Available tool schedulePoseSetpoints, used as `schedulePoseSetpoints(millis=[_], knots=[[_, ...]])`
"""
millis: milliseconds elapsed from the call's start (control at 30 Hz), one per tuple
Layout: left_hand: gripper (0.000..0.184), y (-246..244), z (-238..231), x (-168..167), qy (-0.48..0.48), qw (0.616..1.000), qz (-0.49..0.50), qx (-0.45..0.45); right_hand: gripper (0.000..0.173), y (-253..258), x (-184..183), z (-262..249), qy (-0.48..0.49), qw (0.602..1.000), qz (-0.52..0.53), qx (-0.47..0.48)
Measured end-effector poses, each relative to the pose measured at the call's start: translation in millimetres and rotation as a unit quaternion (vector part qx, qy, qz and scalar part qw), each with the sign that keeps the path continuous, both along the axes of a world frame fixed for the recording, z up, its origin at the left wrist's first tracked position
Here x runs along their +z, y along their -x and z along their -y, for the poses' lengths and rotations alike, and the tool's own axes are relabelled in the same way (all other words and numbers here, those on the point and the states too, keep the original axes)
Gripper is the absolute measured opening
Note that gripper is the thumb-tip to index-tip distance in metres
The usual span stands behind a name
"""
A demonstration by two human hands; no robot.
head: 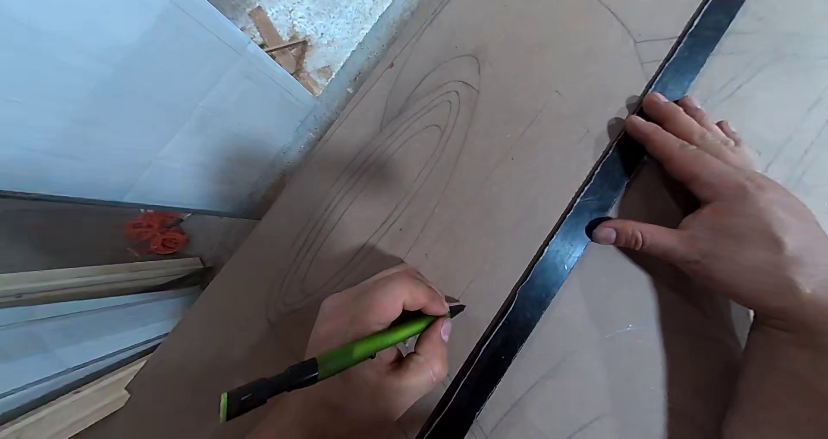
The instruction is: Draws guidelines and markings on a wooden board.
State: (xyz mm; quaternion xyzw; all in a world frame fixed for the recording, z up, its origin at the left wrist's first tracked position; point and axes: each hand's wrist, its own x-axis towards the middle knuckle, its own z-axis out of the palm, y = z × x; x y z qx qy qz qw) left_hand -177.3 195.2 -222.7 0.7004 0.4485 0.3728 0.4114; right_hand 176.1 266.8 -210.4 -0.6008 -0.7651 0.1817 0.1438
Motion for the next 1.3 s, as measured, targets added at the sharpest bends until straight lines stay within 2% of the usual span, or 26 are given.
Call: schedulePoseSetpoints(millis=[233, 900, 1300], knots=[[0.003, -4.1, 6.1, -1.3, -0.046, 0.997, -0.024, 0.065, 0.092, 7.5, -4.2, 0.2, -0.028, 0.999, -0.007, -0.023], [0.005, -2.1, 5.1, -12.5, -0.065, 0.997, -0.012, 0.031, 0.094, 17.0, -7.5, -2.7, -0.041, 0.997, 0.036, -0.061], [0.008, 0.4, 0.4, -4.6, -0.019, 1.000, 0.000, -0.018, 0.090, 20.2, -6.9, -2.6, -0.056, 0.995, 0.043, -0.065]])
